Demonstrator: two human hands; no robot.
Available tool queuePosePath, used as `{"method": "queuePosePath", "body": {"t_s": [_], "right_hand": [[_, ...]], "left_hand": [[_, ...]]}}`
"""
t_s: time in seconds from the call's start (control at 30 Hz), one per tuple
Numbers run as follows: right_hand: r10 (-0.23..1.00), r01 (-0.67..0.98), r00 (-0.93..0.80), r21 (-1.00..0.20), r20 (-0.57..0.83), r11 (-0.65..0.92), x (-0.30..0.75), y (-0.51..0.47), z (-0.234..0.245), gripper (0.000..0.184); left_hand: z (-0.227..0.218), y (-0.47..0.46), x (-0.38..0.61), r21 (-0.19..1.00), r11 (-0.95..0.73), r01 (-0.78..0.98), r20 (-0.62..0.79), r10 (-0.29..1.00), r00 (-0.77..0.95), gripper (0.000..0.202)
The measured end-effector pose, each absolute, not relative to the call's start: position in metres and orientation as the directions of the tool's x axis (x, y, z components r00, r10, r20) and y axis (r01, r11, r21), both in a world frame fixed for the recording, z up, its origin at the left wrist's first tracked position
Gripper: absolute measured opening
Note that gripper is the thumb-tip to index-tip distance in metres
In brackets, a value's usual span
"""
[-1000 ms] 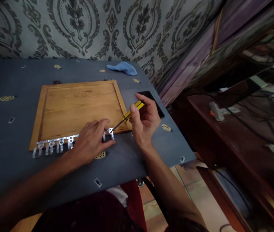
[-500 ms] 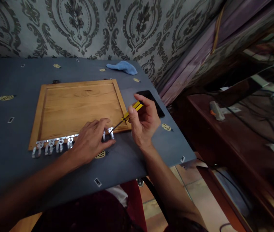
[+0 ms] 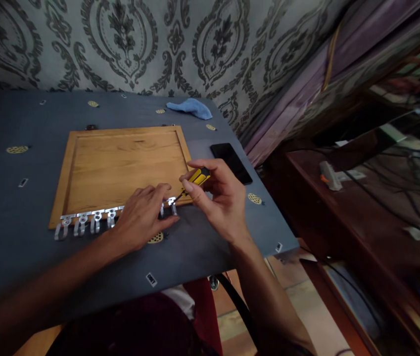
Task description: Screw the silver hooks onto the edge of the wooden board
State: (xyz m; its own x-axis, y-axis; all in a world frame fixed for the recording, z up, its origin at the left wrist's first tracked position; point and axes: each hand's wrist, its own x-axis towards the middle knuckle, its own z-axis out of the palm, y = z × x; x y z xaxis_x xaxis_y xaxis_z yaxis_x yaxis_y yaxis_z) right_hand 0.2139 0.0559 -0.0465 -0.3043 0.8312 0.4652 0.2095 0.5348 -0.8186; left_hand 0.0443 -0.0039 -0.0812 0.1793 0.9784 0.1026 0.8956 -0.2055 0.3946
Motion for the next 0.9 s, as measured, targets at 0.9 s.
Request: {"method": "queuePosePath", "body": {"t_s": [0.9], "right_hand": [[0.839,0.128,-0.452,-0.908,0.305,0.399,0.209,0.054,-0.030,0.024]], "left_hand": [[-0.081,-0.003,0.043,0.357,-0.239,0.903,0.128,0.970,0.207,0.052]]}}
